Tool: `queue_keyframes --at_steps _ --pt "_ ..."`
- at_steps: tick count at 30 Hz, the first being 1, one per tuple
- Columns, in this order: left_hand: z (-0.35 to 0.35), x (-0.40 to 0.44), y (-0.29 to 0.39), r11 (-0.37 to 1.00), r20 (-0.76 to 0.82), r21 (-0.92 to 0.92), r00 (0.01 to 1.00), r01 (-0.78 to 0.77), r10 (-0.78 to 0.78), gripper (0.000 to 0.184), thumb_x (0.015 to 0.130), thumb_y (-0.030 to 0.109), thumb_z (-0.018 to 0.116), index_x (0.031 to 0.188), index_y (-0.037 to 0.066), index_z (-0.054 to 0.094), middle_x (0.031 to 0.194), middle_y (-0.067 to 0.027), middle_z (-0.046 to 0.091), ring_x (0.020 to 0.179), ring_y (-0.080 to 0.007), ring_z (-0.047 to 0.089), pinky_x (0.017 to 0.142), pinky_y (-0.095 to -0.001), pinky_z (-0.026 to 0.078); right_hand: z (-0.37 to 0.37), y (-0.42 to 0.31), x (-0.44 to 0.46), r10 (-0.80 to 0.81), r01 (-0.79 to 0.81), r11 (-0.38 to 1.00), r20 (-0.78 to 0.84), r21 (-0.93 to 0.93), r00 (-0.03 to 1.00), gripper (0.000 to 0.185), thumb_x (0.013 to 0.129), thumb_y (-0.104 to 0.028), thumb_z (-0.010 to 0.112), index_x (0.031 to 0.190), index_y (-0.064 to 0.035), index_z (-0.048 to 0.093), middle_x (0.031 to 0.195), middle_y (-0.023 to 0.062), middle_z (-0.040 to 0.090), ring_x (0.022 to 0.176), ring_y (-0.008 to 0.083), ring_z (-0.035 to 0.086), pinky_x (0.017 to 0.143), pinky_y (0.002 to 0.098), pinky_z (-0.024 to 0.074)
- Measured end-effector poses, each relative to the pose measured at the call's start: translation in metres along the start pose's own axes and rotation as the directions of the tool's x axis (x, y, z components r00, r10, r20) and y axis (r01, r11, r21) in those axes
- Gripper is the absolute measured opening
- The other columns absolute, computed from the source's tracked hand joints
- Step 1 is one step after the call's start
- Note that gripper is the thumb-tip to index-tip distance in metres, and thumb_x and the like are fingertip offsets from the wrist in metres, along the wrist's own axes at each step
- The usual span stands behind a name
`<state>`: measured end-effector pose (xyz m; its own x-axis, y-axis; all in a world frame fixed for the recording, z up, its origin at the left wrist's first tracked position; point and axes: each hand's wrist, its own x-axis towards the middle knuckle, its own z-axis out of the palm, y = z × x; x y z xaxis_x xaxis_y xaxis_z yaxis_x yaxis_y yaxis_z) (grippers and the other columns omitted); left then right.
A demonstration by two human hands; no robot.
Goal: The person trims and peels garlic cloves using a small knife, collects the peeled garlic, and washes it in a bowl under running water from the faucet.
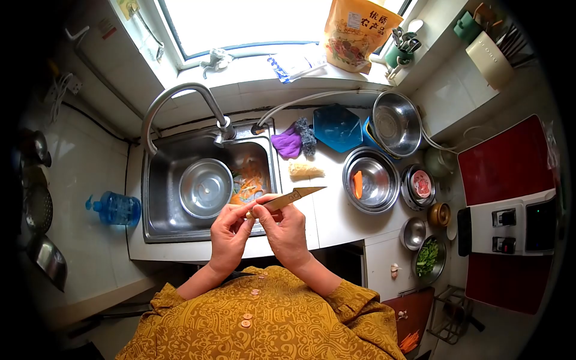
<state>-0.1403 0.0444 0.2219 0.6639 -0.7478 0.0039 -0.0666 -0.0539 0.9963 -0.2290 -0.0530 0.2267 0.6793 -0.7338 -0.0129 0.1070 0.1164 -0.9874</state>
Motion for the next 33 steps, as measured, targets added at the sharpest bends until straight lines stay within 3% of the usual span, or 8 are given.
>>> queue_keyframes --at_steps 4,8,15,19,21,23,25,33 --pt "0.0 -0.003 0.0 0.998 0.003 0.059 1.0 -0.022 0.021 0.024 0.087 0.001 0.061 0.11 0.001 0.063 0.09 0.0013 0.049 0.07 -0.0031 0.043 0.062 -0.0176 0.037 0.002 -0.004 0.0 -0.076 0.073 0.993 -0.029 -0.091 0.997 0.014 0.088 -0.01 0.063 0.095 0.0016 0.061 0.082 0.0075 0.066 0.074 0.0114 0.063 0.066 0.024 0.0512" --pt "0.004 -0.004 -0.003 0.965 0.001 -0.253 0.997 0.07 -0.072 0.021 0.089 0.004 0.059 0.11 0.001 0.062 0.091 0.0 0.055 0.075 -0.0027 0.048 0.066 -0.0164 0.04 -0.002 -0.015 0.003 -0.293 0.284 0.888 0.032 -0.36 0.956 0.008 0.085 -0.006 0.064 0.089 0.0011 0.062 0.078 0.0083 0.065 0.068 0.0126 0.063 0.06 0.0241 0.0497" --pt "-0.006 -0.001 -0.014 0.643 0.108 -0.7 0.936 0.311 -0.335 0.022 0.091 0.009 0.057 0.112 0.004 0.057 0.095 -0.0017 0.062 0.079 -0.0023 0.052 0.066 -0.0157 0.04 -0.017 -0.001 -0.001 -0.13 0.124 0.948 -0.002 -0.292 0.991 0.01 0.09 -0.007 0.058 0.096 0.0015 0.056 0.082 0.0055 0.061 0.074 0.0102 0.06 0.07 0.0224 0.0488" --pt "-0.005 0.0 -0.011 0.649 0.124 -0.687 0.932 0.328 -0.34 0.022 0.09 0.01 0.059 0.111 0.004 0.057 0.096 -0.0031 0.063 0.077 -0.0019 0.051 0.063 -0.0159 0.038 -0.021 0.013 0.005 -0.264 0.26 0.913 0.029 -0.316 0.964 0.01 0.092 -0.007 0.054 0.098 0.0008 0.054 0.083 0.0043 0.059 0.075 0.0096 0.058 0.071 0.0221 0.0483" --pt "-0.006 -0.001 -0.01 0.774 0.089 -0.557 0.949 0.3 -0.303 0.021 0.089 0.011 0.061 0.109 0.005 0.056 0.095 -0.003 0.064 0.075 -0.0012 0.051 0.061 -0.0159 0.037 -0.023 0.01 0.004 0.001 0.01 0.983 0.063 -0.183 0.998 0.011 0.092 -0.006 0.052 0.1 0.0 0.051 0.082 0.0025 0.057 0.075 0.008 0.055 0.071 0.0217 0.0469" --pt "-0.005 -0.001 -0.008 0.79 0.086 -0.539 0.952 0.292 -0.293 0.021 0.089 0.011 0.061 0.108 0.005 0.056 0.094 -0.0027 0.064 0.074 -0.001 0.05 0.061 -0.0157 0.037 -0.019 -0.004 0.004 -0.009 0.017 0.984 0.045 -0.177 0.999 0.014 0.09 -0.009 0.058 0.099 0.0014 0.055 0.077 0.0007 0.056 0.07 0.0062 0.054 0.065 0.0214 0.0455" --pt "-0.004 -0.001 -0.008 0.804 0.083 -0.522 0.955 0.284 -0.283 0.021 0.088 0.011 0.062 0.107 0.005 0.056 0.094 -0.0024 0.065 0.073 -0.0008 0.05 0.06 -0.0155 0.036 -0.019 -0.017 0.007 0.007 0.083 0.879 0.186 -0.47 0.982 0.016 0.087 -0.012 0.063 0.095 0.0021 0.06 0.073 0.0007 0.055 0.065 0.0052 0.052 0.058 0.0216 0.0432" --pt "-0.003 -0.004 -0.015 0.768 0.129 -0.552 0.943 0.326 -0.307 0.02 0.088 0.011 0.063 0.105 0.004 0.057 0.09 -0.0003 0.063 0.072 -0.0018 0.049 0.061 -0.0155 0.037 -0.015 -0.005 0.009 -0.045 0.117 0.889 0.171 -0.442 0.984 0.015 0.082 -0.013 0.067 0.089 -0.0011 0.063 0.068 0.0074 0.055 0.054 0.0145 0.05 0.051 0.0283 0.0408"
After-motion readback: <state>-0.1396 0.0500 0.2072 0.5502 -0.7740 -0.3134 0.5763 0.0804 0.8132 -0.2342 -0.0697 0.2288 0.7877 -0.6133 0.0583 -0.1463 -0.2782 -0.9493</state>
